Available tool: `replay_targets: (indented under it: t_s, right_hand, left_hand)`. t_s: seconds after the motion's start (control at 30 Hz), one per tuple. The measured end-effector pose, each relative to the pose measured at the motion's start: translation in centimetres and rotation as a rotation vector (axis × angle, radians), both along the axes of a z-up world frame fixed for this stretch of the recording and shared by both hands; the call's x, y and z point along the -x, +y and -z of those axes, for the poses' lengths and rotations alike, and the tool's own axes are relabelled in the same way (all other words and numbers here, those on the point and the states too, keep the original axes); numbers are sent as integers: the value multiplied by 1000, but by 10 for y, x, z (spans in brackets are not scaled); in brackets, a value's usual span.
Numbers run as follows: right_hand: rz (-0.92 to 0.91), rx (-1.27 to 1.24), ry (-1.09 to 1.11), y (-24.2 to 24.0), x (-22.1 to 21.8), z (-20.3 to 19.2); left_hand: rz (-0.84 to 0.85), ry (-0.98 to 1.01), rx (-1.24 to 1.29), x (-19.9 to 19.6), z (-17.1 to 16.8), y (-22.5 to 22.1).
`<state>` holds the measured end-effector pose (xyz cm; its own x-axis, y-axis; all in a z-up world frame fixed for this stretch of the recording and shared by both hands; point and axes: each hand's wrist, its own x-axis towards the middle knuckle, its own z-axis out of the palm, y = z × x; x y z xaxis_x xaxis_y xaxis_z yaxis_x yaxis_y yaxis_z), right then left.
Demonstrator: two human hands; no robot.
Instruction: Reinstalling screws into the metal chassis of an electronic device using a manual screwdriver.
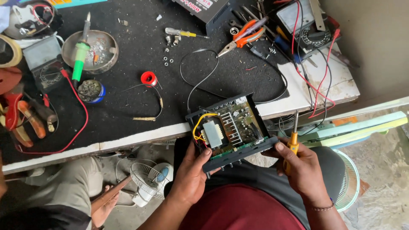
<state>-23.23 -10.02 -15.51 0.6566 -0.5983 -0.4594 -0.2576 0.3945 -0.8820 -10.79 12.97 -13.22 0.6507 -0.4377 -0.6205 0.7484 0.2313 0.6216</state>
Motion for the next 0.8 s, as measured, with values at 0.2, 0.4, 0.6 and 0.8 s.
replay_targets:
  t_s: [0.2,0.4,0.6,0.8]
  right_hand:
    - [23,-31,-126,-1,0,6]
    - [32,-81,-135,8,-23,9]
    - [-10,-121,-174,22,-47,0]
    - [2,-66,-256,26,-55,5]
  left_hand:
    - [-22,-242,221,-12,8,2]
    - [7,-424,180,-60,-1,-7]
    - [91,-624,95,-113,-9,-23]
    - [21,-699,122,-147,-1,-43]
